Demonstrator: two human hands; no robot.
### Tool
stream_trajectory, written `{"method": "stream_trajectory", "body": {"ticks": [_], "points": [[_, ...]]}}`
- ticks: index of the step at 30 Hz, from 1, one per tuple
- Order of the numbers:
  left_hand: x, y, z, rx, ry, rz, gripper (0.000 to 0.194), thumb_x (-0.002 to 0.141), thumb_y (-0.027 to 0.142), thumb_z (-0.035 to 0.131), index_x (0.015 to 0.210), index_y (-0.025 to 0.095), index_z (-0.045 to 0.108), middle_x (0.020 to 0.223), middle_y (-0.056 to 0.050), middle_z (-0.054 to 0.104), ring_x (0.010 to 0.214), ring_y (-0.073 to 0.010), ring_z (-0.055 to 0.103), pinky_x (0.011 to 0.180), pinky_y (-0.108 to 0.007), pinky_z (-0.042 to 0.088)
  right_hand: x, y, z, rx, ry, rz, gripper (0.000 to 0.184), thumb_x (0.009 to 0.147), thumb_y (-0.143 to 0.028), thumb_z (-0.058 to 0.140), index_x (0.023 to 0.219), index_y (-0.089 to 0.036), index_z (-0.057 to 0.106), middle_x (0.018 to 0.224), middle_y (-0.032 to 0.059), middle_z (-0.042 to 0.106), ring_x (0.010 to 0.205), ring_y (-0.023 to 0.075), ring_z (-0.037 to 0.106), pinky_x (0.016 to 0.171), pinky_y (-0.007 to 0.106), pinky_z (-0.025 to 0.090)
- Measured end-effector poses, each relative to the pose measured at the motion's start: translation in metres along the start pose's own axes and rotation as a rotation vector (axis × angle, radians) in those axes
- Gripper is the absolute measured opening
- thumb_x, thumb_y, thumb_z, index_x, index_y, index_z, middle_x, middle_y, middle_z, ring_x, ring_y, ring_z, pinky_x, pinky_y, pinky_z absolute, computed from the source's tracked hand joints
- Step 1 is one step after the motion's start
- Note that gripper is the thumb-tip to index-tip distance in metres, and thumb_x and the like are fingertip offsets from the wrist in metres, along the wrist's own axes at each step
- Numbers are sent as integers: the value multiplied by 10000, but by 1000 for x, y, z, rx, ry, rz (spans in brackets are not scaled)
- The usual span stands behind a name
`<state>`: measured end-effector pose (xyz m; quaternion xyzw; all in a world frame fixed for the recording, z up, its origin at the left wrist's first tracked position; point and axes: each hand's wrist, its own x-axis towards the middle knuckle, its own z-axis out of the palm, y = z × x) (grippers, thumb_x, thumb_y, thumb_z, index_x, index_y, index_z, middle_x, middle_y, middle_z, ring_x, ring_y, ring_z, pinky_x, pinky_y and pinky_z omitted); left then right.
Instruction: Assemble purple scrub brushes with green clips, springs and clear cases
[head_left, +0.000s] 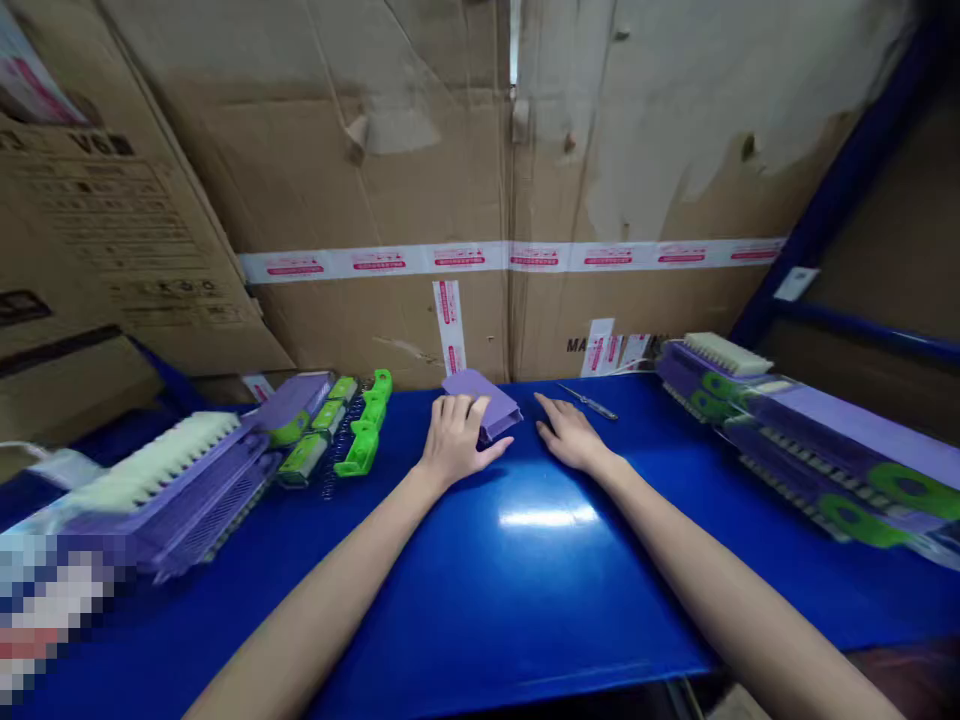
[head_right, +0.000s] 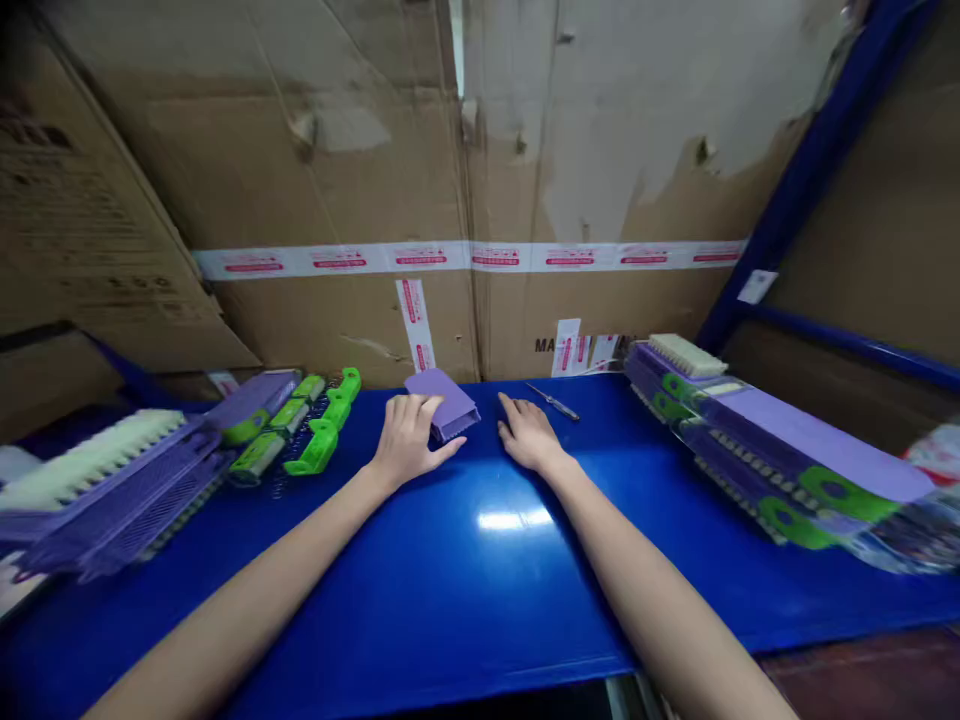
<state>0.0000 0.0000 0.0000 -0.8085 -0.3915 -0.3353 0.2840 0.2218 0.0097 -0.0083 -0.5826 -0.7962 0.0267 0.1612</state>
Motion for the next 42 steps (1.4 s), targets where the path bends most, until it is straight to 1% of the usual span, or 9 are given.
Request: {"method": "stream_trajectory", "body": {"ticks": [6, 10, 12, 14, 19, 26, 32, 36, 42], "points": [[1, 0, 0, -16, -56, -69, 583, 786, 569, 510, 1127, 96, 537, 1015, -168, 587, 910, -295, 504, 804, -423, 382, -2, 1, -1, -1, 2, 9, 552, 912, -279, 353, 1427, -85, 310, 1377, 173, 459, 1267, 276, 418, 1059, 385, 312], [1, -1, 0, -109, -42, -27, 373, 810, 286, 485, 1136, 111, 532, 1054, -147, 610, 978, -276, 533, 903, -439, 377, -2, 1, -1, 3, -2, 4, 552, 915, -284, 343, 1431, -93, 300, 1384, 167, 452, 1279, 272, 403, 1058, 388, 309], [1, -2, -1, -145, -16, 8, 391, 773, 135, 436, 1154, 117, 522, 1081, -132, 621, 1027, -257, 543, 990, -453, 331, -2, 1, -1, 3, -8, 7, 552, 916, -285, 338, 1432, -94, 297, 1383, 169, 451, 1283, 271, 398, 1058, 393, 307], [1, -2, -2, -146, 3, 24, 419, 747, 79, 412, 1146, 127, 530, 1082, -121, 633, 1051, -249, 553, 1040, -476, 279, -2, 0, -2, 5, -12, 10, 550, 915, -285, 337, 1431, -97, 299, 1376, 169, 456, 1280, 270, 400, 1055, 397, 309], [1, 0, -4, -133, -17, -23, 322, 800, 154, 437, 1098, 136, 558, 1035, -108, 662, 991, -241, 587, 1043, -486, 274, -2, 1, -2, 11, -6, 3, 549, 914, -284, 342, 1429, -99, 300, 1359, 168, 471, 1267, 265, 411, 1051, 399, 312], [2, 2, 1, -105, -70, -12, 338, 880, 315, 440, 1143, 138, 557, 1145, -126, 628, 1101, -247, 544, 1055, -467, 270, -2, 0, -1, 0, -7, 6, 544, 918, -283, 340, 1430, -104, 299, 1361, 161, 472, 1270, 256, 410, 1056, 392, 306], [1, -1, 4, 31, -105, -195, 492, 853, 472, 466, 1178, 113, 557, 1160, -190, 583, 1090, -318, 513, 1018, -538, 282, -2, 0, -2, -5, -3, 10, 540, 919, -288, 343, 1425, -103, 309, 1364, 162, 470, 1273, 261, 406, 1048, 386, 318], [0, -2, 7, 53, -171, -243, 415, 893, 383, 401, 1190, 137, 555, 1192, -173, 573, 1106, -309, 505, 1028, -564, 256, -3, 0, -2, -7, -4, 4, 540, 919, -287, 341, 1422, -97, 310, 1356, 164, 477, 1265, 253, 415, 1049, 379, 313], [-1, -5, 9, 121, -195, -327, 404, 884, 203, 348, 1245, 130, 513, 1275, -181, 522, 1222, -306, 429, 1058, -581, 202, -2, 0, -3, -7, -9, 16, 539, 918, -290, 337, 1423, -103, 310, 1368, 162, 468, 1266, 259, 414, 1043, 379, 312]]}}
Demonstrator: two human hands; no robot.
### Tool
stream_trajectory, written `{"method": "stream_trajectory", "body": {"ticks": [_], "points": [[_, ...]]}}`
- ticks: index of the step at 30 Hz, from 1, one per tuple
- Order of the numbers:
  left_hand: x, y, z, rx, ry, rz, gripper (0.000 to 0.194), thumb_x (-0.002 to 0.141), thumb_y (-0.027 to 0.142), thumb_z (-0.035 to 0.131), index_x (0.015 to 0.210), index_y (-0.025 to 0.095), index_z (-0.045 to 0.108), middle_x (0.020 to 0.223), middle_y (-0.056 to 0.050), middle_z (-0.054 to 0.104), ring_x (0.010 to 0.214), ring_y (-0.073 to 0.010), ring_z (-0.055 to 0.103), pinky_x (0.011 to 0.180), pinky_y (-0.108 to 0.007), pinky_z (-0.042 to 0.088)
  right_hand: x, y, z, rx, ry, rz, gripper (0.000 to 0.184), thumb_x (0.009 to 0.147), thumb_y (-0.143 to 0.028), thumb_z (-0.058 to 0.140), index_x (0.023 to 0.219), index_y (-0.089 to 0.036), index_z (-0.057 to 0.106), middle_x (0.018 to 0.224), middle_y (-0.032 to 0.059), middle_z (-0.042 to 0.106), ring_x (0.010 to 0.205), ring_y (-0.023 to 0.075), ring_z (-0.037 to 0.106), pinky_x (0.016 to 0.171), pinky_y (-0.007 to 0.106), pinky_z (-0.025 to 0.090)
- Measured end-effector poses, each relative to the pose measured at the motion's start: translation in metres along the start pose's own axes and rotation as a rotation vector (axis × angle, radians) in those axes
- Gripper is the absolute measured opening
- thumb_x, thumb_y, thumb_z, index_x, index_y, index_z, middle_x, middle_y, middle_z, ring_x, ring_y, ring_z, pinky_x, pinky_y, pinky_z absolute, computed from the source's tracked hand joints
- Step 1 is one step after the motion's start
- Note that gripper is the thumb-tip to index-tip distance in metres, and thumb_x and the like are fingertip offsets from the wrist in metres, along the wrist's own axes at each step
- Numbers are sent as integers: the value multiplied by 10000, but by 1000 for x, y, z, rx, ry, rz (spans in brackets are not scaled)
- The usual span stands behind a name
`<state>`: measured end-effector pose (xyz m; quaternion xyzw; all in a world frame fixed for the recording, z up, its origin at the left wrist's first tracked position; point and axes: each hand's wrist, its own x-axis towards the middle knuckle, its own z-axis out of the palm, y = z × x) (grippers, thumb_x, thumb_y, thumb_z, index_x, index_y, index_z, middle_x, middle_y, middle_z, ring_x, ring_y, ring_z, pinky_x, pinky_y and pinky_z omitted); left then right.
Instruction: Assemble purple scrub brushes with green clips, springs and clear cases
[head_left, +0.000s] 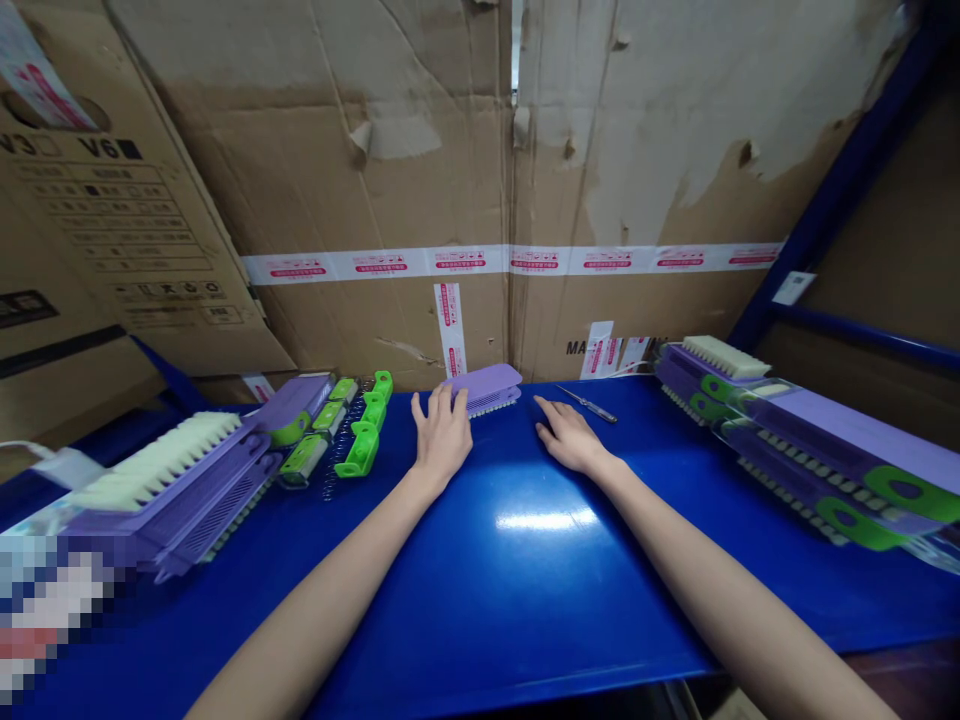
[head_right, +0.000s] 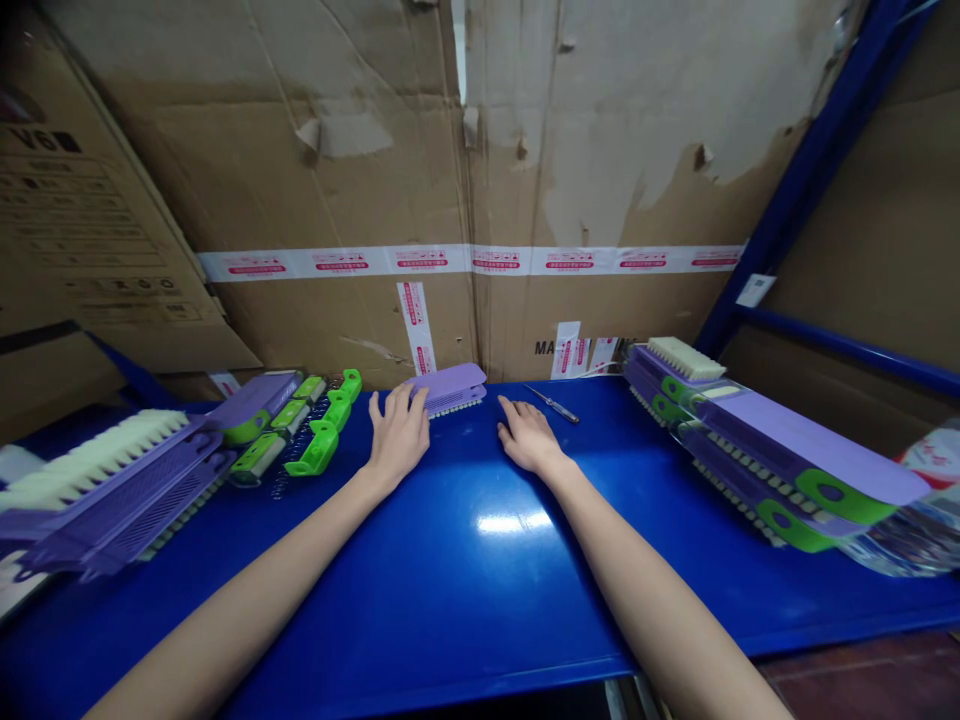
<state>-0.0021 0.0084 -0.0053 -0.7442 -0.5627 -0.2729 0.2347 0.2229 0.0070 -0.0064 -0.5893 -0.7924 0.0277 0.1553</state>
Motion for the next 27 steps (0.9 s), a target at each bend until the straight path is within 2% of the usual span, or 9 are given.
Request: {"method": "stream_trajectory", "body": {"ticks": [3, 9, 14, 19, 24, 27], "points": [[1, -3, 0, 9, -19, -12, 412, 871, 207, 366, 1249, 131, 509, 1258, -190, 526, 1201, -313, 443, 1050, -579, 220, 0, 0, -1, -4, -3, 0, 537, 920, -291, 339, 1425, -110, 308, 1372, 158, 466, 1262, 259, 417, 1033, 378, 323], [5, -8, -7, -8, -26, -7, 434, 894, 323, 346, 1239, 107, 499, 1180, -197, 564, 1088, -320, 507, 986, -527, 315, -1, -2, -2, -11, -8, 3, 536, 923, -286, 338, 1426, -103, 306, 1363, 162, 472, 1262, 260, 418, 1039, 378, 318], [13, -16, -19, 102, -61, -119, 443, 904, 376, 298, 1162, 102, 532, 1016, -183, 612, 930, -310, 553, 819, -443, 403, 0, 0, -1, -4, -3, -10, 535, 918, -290, 338, 1421, -109, 315, 1361, 159, 474, 1254, 261, 423, 1034, 389, 324], [18, -30, -34, 308, -148, -276, 457, 903, 383, 253, 955, 95, 604, 961, -211, 614, 919, -341, 544, 783, -473, 383, 0, 1, -1, 1, -6, -8, 537, 919, -287, 339, 1422, -100, 316, 1356, 166, 476, 1261, 266, 417, 1040, 389, 320], [20, -41, -46, 372, -225, -337, 409, 877, 306, 302, 952, 33, 597, 931, -248, 628, 917, -365, 564, 768, -455, 373, 0, 1, 0, 10, -4, -15, 539, 918, -280, 338, 1421, -89, 315, 1362, 168, 470, 1268, 262, 409, 1048, 392, 313], [21, -43, -52, 376, -325, -386, 334, 833, 219, 361, 957, 13, 592, 886, -254, 638, 871, -364, 595, 742, -439, 375, 0, 1, 0, 7, -3, -14, 539, 918, -281, 335, 1422, -91, 311, 1370, 166, 464, 1271, 261, 407, 1045, 393, 314]]}}
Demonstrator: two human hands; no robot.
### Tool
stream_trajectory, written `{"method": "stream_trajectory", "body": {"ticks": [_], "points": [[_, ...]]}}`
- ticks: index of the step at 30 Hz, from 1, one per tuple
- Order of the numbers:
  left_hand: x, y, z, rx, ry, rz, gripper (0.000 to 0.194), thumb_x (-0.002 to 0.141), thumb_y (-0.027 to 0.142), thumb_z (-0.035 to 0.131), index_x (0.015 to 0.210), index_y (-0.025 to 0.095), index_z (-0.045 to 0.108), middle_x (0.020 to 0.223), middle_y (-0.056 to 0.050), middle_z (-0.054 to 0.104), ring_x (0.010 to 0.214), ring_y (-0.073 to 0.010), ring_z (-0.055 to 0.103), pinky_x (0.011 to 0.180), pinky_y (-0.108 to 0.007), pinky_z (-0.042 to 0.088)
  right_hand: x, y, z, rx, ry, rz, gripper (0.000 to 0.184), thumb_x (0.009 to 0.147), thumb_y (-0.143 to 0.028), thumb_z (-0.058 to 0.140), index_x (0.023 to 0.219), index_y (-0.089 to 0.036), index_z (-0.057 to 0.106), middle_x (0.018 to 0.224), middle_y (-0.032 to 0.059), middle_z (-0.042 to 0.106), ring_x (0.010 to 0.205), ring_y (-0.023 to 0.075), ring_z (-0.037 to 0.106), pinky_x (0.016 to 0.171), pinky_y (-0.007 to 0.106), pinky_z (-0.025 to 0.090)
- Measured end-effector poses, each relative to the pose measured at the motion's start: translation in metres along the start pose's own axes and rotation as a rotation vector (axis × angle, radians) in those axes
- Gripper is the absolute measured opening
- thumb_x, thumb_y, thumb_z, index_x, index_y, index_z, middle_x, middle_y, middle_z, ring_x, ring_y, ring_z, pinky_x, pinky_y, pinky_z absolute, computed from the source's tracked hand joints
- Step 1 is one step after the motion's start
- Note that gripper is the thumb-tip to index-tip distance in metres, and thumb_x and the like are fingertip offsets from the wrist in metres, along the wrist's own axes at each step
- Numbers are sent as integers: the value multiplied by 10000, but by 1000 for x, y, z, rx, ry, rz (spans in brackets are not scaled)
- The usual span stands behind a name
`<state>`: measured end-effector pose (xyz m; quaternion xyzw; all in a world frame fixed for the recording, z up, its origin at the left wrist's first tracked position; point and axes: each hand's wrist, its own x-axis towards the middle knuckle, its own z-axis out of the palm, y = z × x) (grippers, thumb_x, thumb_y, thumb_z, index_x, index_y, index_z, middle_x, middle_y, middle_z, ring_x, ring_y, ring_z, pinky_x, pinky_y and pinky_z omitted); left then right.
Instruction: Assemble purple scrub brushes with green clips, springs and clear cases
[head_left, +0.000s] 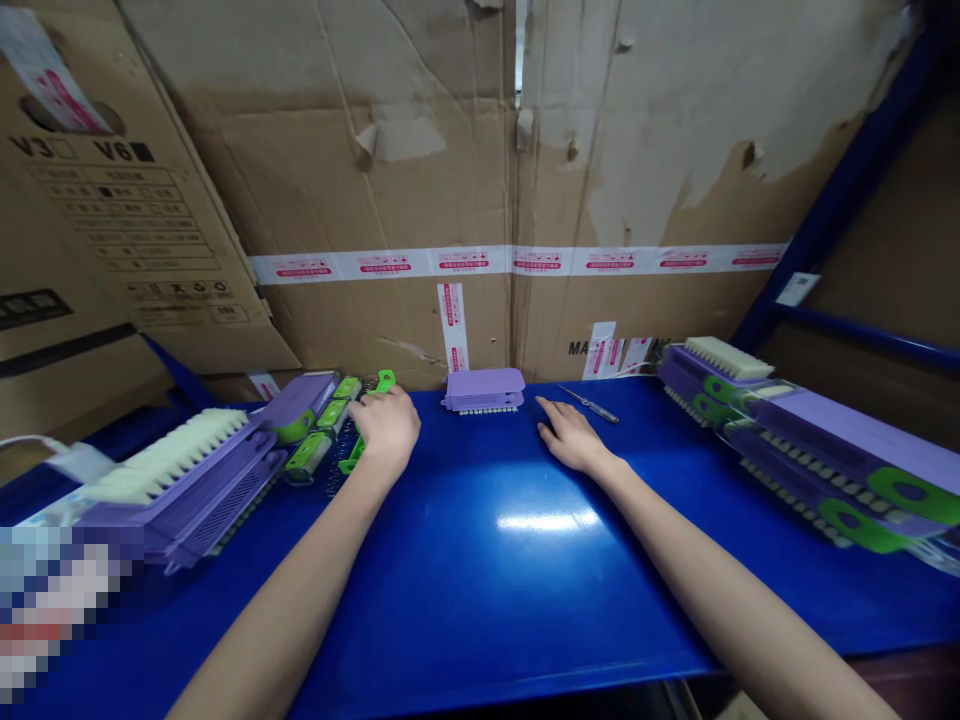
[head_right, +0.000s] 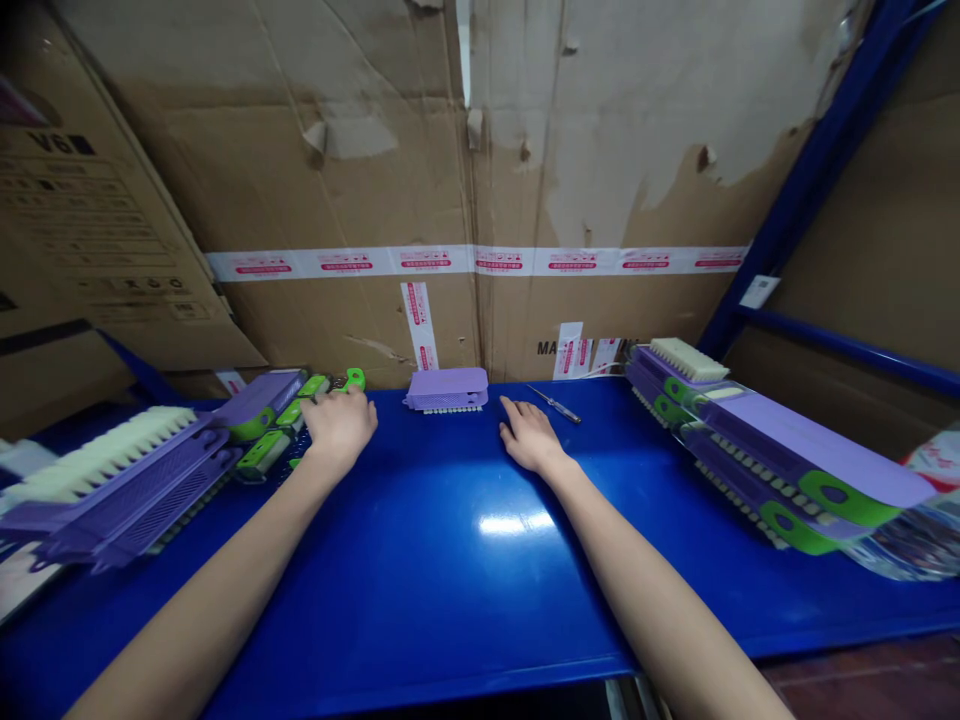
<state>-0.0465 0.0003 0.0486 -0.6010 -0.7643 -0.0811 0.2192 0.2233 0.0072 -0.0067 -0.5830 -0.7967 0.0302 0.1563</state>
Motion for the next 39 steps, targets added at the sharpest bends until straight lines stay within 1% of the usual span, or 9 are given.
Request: {"method": "stream_trajectory", "body": {"ticks": [4, 9, 15, 19, 27, 31, 33, 36, 39], "points": [[-1, -1, -7, -21, -184, -3, 329, 768, 100, 382, 1014, 13, 583, 833, -233, 651, 810, -335, 628, 712, -422, 379, 0, -1, -1, -7, 2, 4, 536, 918, -281, 337, 1419, -92, 317, 1368, 161, 470, 1270, 257, 410, 1044, 383, 315], [-4, 4, -14, -71, -297, 12, 399, 725, 31, 358, 1059, 34, 577, 900, -241, 647, 810, -303, 636, 669, -399, 386, 0, -1, -1, -18, 5, 7, 532, 917, -284, 346, 1416, -101, 327, 1355, 164, 482, 1252, 264, 429, 1033, 389, 328], [-4, 5, -12, -89, -307, 1, 367, 750, 34, 376, 1057, 42, 578, 931, -261, 646, 814, -318, 642, 651, -396, 419, -1, -1, -1, -15, 6, 2, 534, 916, -283, 339, 1415, -95, 328, 1346, 164, 486, 1246, 263, 431, 1035, 385, 321], [-4, 2, -13, -54, -361, -5, 404, 730, 6, 365, 1066, 48, 584, 939, -249, 654, 845, -317, 647, 663, -411, 455, -1, -2, -2, -21, 1, 1, 532, 918, -280, 338, 1417, -94, 325, 1343, 163, 486, 1252, 258, 424, 1037, 375, 319], [-7, 4, -8, -55, -356, 95, 422, 716, 11, 365, 1072, 60, 585, 983, -244, 650, 908, -302, 647, 680, -373, 470, 0, 0, 0, -25, 5, 0, 532, 918, -288, 339, 1417, -107, 326, 1356, 162, 480, 1257, 264, 420, 1027, 391, 330], [-7, 8, -10, -33, -381, 83, 411, 726, 8, 363, 1078, 46, 572, 969, -242, 653, 887, -296, 654, 684, -383, 478, 0, 0, 1, -18, 7, -3, 530, 917, -288, 339, 1414, -105, 332, 1350, 162, 483, 1256, 262, 421, 1025, 384, 333], [-6, 9, -12, -8, -417, 52, 420, 722, 19, 378, 1096, 37, 567, 948, -242, 656, 880, -317, 653, 676, -425, 487, 0, 0, 1, -20, 11, -5, 526, 917, -285, 341, 1411, -105, 340, 1341, 161, 490, 1253, 261, 424, 1028, 380, 330], [-4, 10, -11, 9, -473, 8, 447, 711, 38, 408, 1133, 33, 556, 1006, -267, 642, 957, -373, 623, 648, -481, 499, 0, 0, 0, -24, 13, -4, 522, 919, -285, 343, 1410, -109, 342, 1338, 156, 493, 1252, 260, 425, 1034, 380, 325], [-5, 10, -8, 2, -452, 2, 454, 704, 38, 431, 1140, 36, 557, 1057, -289, 620, 1028, -389, 590, 642, -480, 510, 0, -1, -1, -26, 5, 5, 522, 920, -284, 343, 1412, -109, 340, 1349, 159, 483, 1261, 262, 418, 1034, 384, 326]]}}
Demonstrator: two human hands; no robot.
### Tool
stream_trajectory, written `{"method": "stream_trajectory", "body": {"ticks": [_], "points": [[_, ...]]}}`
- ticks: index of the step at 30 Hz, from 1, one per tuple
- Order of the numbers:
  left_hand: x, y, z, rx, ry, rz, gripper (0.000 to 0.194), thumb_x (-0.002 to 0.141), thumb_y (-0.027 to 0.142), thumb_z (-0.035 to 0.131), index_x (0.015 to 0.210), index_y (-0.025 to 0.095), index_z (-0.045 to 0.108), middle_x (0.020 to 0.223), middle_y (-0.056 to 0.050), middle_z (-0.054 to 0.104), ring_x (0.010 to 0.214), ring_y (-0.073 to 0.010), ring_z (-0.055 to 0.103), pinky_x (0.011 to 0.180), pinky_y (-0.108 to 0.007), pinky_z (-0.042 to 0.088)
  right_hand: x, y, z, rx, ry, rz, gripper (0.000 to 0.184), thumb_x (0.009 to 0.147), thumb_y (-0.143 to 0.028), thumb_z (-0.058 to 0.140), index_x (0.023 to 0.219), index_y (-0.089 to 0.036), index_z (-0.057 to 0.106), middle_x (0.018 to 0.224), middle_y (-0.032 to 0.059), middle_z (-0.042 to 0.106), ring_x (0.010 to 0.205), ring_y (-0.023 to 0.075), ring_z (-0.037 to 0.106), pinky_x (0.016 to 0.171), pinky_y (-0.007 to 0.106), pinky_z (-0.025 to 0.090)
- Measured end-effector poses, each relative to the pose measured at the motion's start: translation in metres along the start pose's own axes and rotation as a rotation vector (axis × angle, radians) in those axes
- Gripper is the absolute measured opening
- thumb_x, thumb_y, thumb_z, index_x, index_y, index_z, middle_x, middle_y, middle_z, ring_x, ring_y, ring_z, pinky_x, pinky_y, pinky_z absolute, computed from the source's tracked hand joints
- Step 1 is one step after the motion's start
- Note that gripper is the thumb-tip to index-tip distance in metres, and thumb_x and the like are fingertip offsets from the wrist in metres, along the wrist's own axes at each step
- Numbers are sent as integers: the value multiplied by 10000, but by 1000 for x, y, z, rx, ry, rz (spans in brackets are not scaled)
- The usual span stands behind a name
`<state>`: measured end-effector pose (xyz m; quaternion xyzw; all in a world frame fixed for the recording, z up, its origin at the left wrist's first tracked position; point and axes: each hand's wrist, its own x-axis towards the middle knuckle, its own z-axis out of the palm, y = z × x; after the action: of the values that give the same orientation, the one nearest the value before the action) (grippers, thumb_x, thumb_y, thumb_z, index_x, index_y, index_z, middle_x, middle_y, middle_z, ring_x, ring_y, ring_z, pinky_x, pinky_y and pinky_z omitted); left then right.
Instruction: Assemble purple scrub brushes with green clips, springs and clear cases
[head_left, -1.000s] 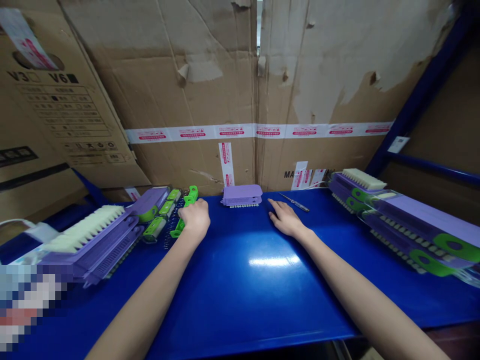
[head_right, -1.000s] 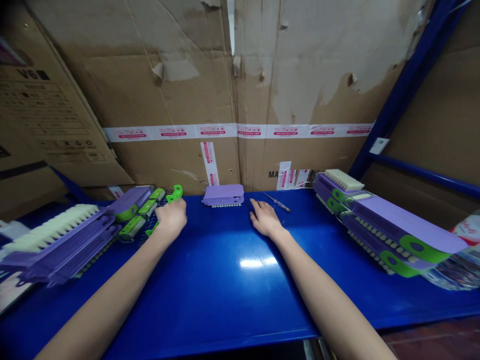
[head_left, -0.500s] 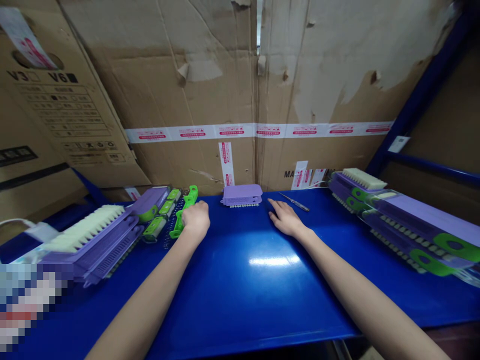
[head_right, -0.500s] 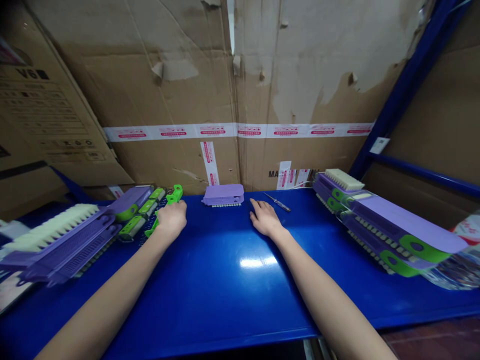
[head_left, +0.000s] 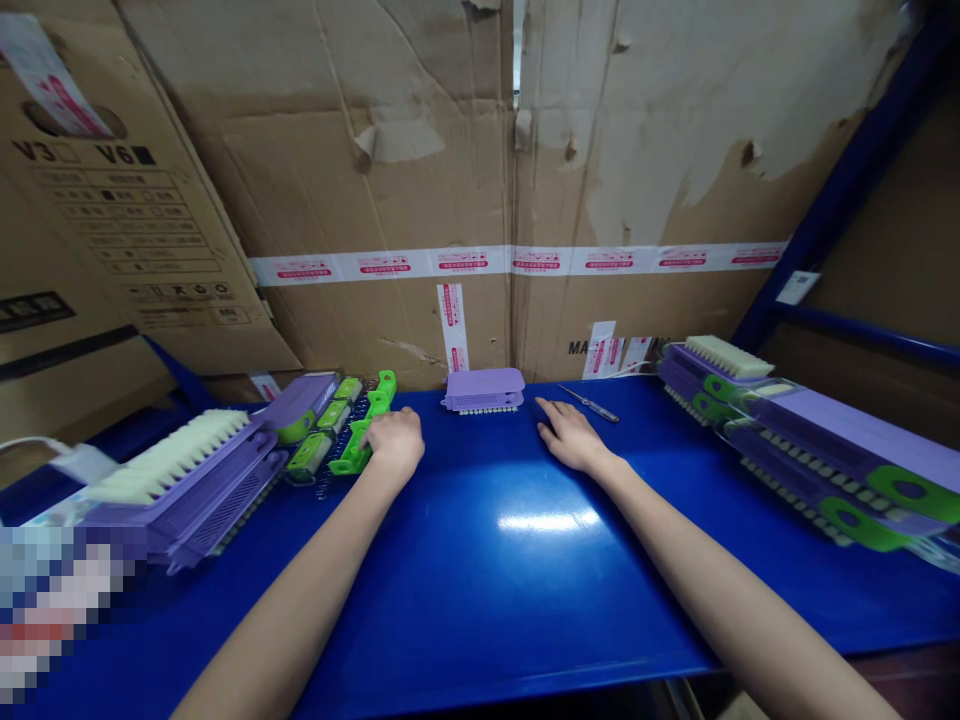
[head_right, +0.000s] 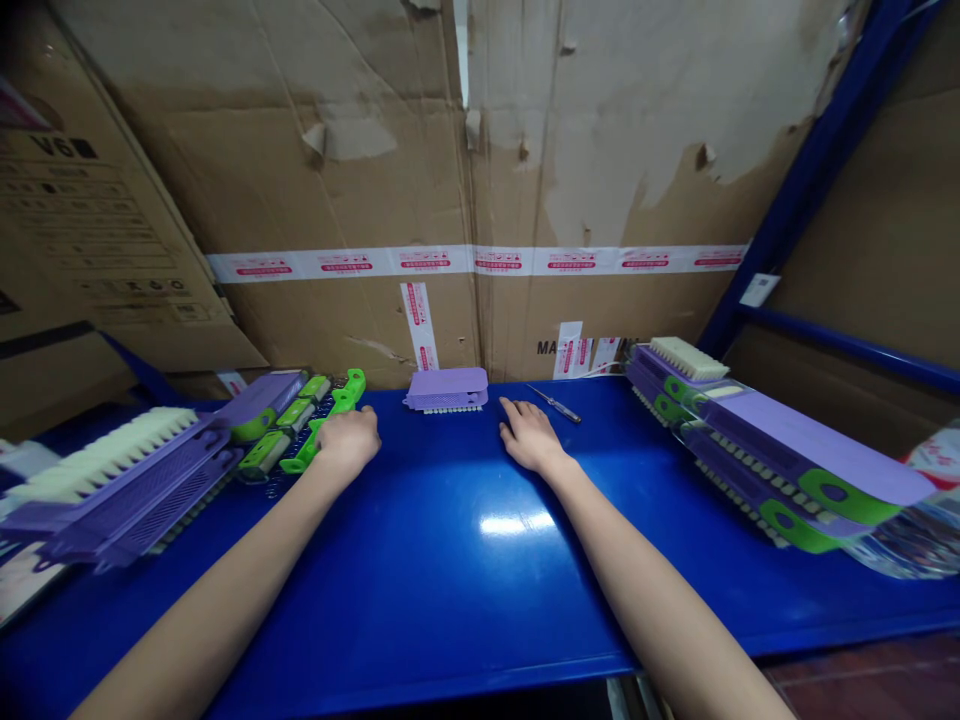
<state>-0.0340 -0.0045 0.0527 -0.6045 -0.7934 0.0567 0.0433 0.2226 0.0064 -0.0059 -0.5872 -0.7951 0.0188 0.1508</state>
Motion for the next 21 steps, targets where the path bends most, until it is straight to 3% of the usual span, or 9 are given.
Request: {"method": "stream_trajectory", "body": {"ticks": [5, 12, 21], "points": [[-1, -2, 1, 21, 45, 18, 415, 715, 34, 421, 1103, 51, 566, 1049, -283, 616, 1024, -367, 589, 666, -436, 500, 0, -1, -1, 2, -8, 3, 526, 922, -285, 345, 1417, -108, 335, 1346, 165, 483, 1258, 266, 421, 1036, 381, 326], [-7, 2, 4, 5, 113, 143, 359, 788, 98, 398, 1108, 42, 551, 1008, -247, 628, 988, -320, 605, 717, -372, 484, 0, -1, -1, 0, -11, 3, 522, 923, -280, 351, 1415, -105, 339, 1345, 165, 482, 1267, 263, 412, 1039, 380, 320], [-29, 32, 10, -92, 293, 511, 292, 871, 197, 380, 1095, 151, 562, 1040, -148, 607, 1002, -273, 577, 678, -341, 519, 1, 1, 1, -3, 2, -11, 515, 922, -277, 356, 1405, -101, 357, 1341, 170, 487, 1258, 268, 421, 1039, 385, 321]]}}
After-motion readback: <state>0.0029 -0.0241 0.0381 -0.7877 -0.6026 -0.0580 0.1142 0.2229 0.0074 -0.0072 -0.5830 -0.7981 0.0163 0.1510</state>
